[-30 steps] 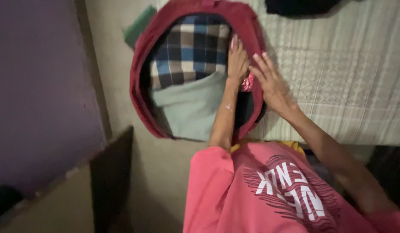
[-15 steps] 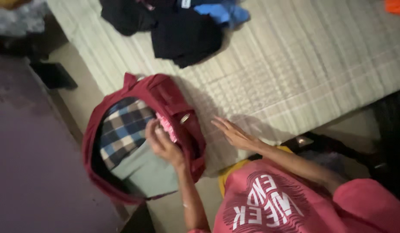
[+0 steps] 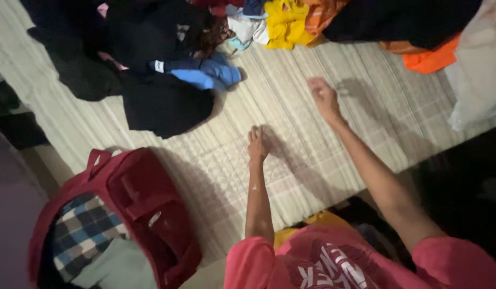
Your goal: The person folds several pieces of clothing on a bed and places them into a red bag. The items include a patterned cloth, a checkered shirt, gray pants, a red patterned sweater, an orange striped shirt, and a maroon cloth. The person smooths and folds each item before stacking them in the bag.
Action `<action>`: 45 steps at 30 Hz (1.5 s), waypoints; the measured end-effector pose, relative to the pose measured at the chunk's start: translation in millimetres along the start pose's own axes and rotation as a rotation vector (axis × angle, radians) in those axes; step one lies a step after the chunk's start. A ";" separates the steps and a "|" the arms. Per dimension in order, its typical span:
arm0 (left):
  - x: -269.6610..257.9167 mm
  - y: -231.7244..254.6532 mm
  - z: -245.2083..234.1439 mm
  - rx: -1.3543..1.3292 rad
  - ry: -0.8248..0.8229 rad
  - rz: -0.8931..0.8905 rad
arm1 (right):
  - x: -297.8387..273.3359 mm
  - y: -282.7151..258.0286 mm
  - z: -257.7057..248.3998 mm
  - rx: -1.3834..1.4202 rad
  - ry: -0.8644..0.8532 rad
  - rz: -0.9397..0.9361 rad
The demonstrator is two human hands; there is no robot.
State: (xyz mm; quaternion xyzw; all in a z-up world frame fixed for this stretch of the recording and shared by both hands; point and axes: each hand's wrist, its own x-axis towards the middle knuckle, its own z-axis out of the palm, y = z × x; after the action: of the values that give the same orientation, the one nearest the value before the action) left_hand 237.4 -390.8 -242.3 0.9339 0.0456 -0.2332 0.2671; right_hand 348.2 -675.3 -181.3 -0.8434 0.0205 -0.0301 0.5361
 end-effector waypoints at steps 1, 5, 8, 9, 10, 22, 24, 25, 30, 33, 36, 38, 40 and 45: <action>10.4 2.4 8.1 0.112 -0.092 -0.080 | 25.1 14.0 -6.8 0.089 -0.007 0.115; 23.1 12.3 14.7 0.095 -0.259 -0.265 | 120.4 33.2 -19.4 0.075 0.005 0.229; 32.9 13.9 14.4 0.131 -0.205 -0.214 | 178.7 42.0 -5.9 0.043 0.073 0.003; 30.1 12.3 17.1 0.151 -0.190 -0.207 | 191.7 52.3 -0.6 -0.168 0.131 -0.156; 26.9 11.4 20.2 0.171 -0.176 -0.199 | 207.5 65.1 1.5 -0.376 0.186 -0.316; 48.2 19.6 -25.6 -0.789 -0.221 -0.241 | -87.1 3.8 54.5 0.725 -0.406 0.440; 31.4 37.8 -40.3 -1.341 -0.309 -0.180 | -169.8 -43.0 50.8 0.771 -0.566 0.469; 31.9 54.0 -45.4 -1.456 -0.375 -0.110 | -190.5 -59.3 51.0 0.729 -0.636 0.440; -52.0 95.0 -76.4 -1.290 -0.163 0.058 | -239.4 -91.2 27.1 0.626 -0.667 0.403; -148.7 86.8 -132.9 -0.950 0.095 0.361 | -209.3 -93.1 2.8 0.777 -0.325 0.484; -281.8 76.5 -190.5 -0.507 -0.291 0.131 | -158.6 -112.2 -21.7 1.062 -0.116 0.488; -356.9 66.8 -223.6 -0.581 -0.362 0.172 | -123.2 -121.1 -12.0 1.273 -0.182 0.580; -415.9 36.0 -255.8 -0.679 -0.336 0.042 | -84.9 -109.6 3.1 1.429 -0.133 0.455; -520.9 -73.5 -329.0 -0.299 0.270 0.285 | -34.6 -51.2 10.2 1.226 -0.110 0.419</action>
State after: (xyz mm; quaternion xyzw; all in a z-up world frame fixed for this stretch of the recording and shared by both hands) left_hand -104.8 -136.5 208.5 0.9037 -0.0173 -0.0568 0.4240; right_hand 314.5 -642.1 -140.2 -0.3627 0.1361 0.1123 0.9151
